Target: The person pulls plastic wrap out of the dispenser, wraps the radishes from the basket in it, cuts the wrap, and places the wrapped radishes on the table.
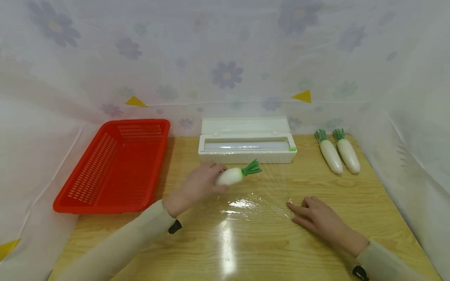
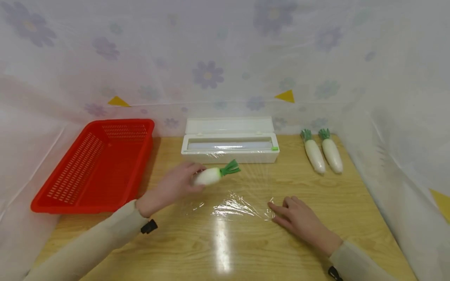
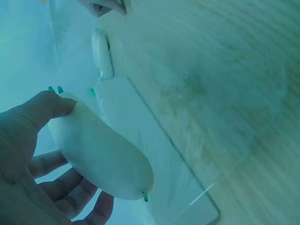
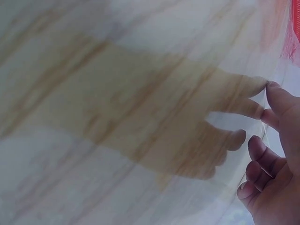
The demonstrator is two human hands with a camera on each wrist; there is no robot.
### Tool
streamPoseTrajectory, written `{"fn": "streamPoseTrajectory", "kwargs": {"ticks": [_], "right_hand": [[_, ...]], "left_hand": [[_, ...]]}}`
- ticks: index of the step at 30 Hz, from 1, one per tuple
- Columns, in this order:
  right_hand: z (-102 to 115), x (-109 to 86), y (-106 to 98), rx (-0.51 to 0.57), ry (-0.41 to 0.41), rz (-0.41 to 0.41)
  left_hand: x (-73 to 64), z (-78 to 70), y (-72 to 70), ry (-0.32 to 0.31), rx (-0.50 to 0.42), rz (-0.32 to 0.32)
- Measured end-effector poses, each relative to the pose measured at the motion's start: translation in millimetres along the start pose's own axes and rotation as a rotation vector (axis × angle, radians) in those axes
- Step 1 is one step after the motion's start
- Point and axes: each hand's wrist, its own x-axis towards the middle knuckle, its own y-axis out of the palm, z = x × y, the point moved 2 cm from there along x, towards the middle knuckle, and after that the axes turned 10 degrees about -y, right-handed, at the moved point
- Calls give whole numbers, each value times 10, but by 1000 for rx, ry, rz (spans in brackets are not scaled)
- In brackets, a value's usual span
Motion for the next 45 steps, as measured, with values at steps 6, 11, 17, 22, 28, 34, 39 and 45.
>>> {"fn": "streamPoseTrajectory", "kwargs": {"ticks": [6, 11, 17, 22, 28, 34, 39, 45], "right_hand": [[-1, 7, -3, 3, 3, 7], [-1, 1, -4, 3, -3, 4], [-5, -5, -5, -2, -2, 1], [-8, -4, -4, -4, -6, -3], [-2, -1, -16, 1, -7, -6], [-5, -4, -15, 6, -11, -8], [-14, -17, 8, 3, -12, -13], [-7, -15, 7, 2, 2, -9]], "left_hand": [[41, -146, 413, 147, 56, 31], [94, -242, 621, 202, 81, 44], [162, -295, 809, 213, 134, 47], [164, -320, 933, 194, 171, 78], [123, -348, 1011, 176, 203, 93], [101, -318, 1029, 149, 175, 78], [96, -296, 1025, 133, 172, 48], [82, -264, 1018, 125, 137, 44]]}}
